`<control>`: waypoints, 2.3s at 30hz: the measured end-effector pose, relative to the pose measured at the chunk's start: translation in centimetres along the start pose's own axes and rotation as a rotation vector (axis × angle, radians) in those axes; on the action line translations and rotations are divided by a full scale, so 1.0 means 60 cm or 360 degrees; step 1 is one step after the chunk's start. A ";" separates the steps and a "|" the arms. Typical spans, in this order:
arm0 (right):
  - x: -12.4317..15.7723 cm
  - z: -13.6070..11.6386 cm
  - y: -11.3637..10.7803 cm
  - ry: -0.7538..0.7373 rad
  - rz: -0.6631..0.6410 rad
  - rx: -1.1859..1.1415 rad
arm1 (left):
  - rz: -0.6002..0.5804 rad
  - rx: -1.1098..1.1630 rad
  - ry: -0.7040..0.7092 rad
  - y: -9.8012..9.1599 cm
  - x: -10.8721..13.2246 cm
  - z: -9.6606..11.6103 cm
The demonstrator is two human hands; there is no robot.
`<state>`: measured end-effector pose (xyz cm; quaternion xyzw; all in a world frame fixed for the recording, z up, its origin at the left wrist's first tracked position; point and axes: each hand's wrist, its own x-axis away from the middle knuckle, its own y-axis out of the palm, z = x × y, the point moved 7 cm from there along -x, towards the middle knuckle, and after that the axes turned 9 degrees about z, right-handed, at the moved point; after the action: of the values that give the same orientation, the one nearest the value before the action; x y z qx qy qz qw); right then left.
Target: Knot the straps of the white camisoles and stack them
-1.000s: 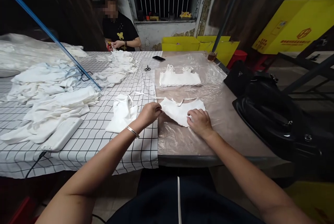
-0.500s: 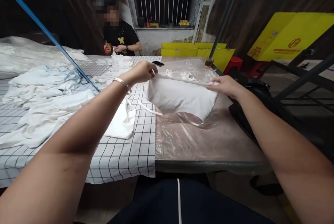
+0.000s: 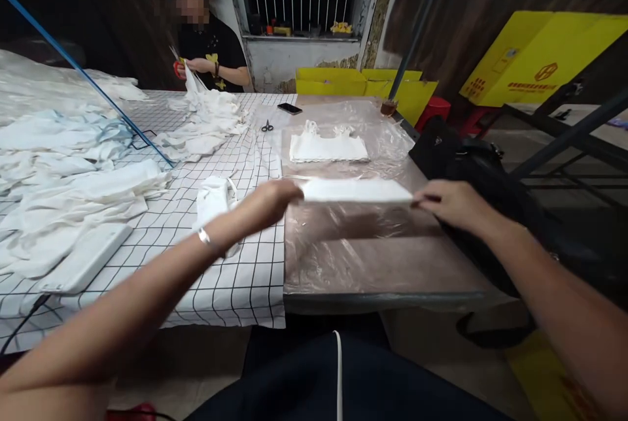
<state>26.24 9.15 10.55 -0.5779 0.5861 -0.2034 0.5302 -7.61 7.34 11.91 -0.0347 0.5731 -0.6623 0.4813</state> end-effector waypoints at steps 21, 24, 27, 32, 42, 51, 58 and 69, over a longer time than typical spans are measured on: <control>-0.036 -0.230 0.290 0.0080 -0.0436 -0.0223 | -0.0112 -0.0384 -0.1156 0.170 0.024 -0.092; 0.026 -0.256 0.304 -0.0293 -0.0336 -0.0030 | -0.0089 0.0031 -0.1387 0.213 -0.004 -0.111; 0.066 -0.258 0.304 -0.0492 -0.0177 0.0133 | 0.0117 0.0734 -0.1651 0.246 -0.011 -0.109; 0.069 -0.259 0.307 -0.0556 -0.0100 0.0236 | 0.0165 0.1417 -0.1825 0.239 -0.046 -0.125; 0.071 -0.263 0.308 -0.0480 -0.0158 0.0158 | 0.0606 0.1934 -0.1847 0.094 -0.163 -0.186; 0.033 -0.193 0.303 0.0922 -0.0541 -0.1622 | -0.0156 0.2369 -0.1608 0.137 -0.099 -0.024; 0.051 -0.212 0.274 0.1690 -0.0837 -0.2697 | -0.0269 0.1614 -0.0723 0.100 -0.046 0.014; 0.069 -0.197 0.238 0.1363 -0.1016 -0.2182 | -0.0183 0.0281 -0.0540 0.191 -0.045 -0.057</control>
<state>10.47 4.62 0.98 -0.7804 0.5383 -0.1443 -0.2835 -1.37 13.03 3.05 -0.1362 0.4205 -0.7211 0.5335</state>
